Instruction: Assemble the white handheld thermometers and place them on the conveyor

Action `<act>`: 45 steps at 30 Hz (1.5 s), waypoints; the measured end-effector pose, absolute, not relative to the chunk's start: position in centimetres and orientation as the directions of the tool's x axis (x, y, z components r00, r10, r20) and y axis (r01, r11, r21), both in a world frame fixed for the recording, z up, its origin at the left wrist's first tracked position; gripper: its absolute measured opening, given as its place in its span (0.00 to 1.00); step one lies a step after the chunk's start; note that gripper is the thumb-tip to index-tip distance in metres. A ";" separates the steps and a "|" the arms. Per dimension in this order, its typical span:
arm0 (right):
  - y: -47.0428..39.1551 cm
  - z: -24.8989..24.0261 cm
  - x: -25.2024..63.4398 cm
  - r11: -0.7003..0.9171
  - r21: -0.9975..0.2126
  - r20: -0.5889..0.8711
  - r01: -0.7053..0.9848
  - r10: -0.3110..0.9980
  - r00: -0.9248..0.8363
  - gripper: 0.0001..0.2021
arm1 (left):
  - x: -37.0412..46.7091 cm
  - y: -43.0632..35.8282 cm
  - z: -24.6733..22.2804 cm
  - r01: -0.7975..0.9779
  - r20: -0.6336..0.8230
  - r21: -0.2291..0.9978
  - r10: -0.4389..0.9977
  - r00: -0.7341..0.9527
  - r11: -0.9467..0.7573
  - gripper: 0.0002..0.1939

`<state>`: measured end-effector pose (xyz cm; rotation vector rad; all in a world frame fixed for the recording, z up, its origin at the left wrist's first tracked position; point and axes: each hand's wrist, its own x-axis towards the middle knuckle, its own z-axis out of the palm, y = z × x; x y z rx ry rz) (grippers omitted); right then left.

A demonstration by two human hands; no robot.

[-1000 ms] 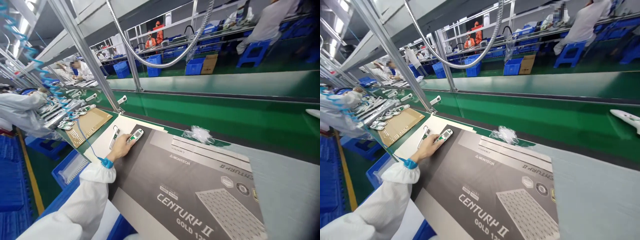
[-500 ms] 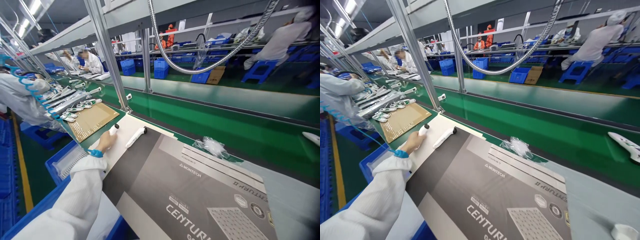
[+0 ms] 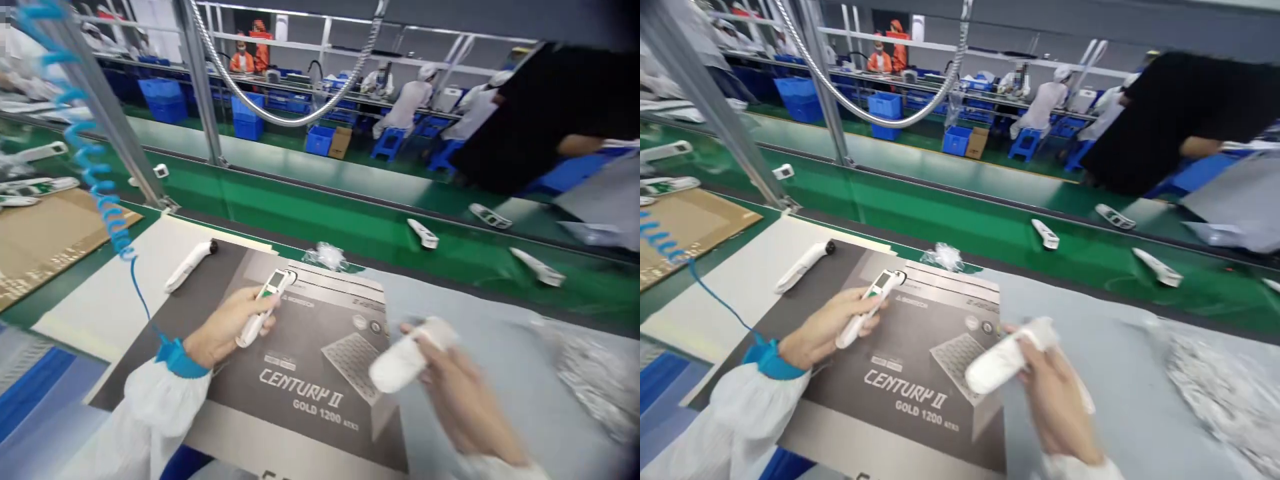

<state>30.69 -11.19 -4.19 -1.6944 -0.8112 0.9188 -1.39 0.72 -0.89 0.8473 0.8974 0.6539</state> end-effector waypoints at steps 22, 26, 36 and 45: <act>-9.3 -6.7 22.6 -0.167 -0.948 -0.204 -0.271 0.972 0.116 0.20 | 5.2 -3.4 -4.4 0.253 0.050 0.927 0.760 0.647 -0.277 0.15; -9.2 -6.4 22.5 -0.152 -0.969 -0.182 -0.193 0.972 0.148 0.20 | 5.0 -2.8 -3.4 0.303 0.026 0.904 0.746 0.665 -0.302 0.15; -8.6 -5.7 21.0 -0.163 -0.950 -0.240 -0.268 0.928 0.285 0.23 | 5.3 -3.8 -4.4 0.376 0.072 0.838 0.764 0.642 -0.395 0.21; -6.9 -3.2 18.9 -0.130 -0.551 -0.479 -0.824 0.858 0.184 0.24 | 5.6 -5.4 -4.6 0.657 -0.179 0.440 0.657 0.732 -0.613 0.28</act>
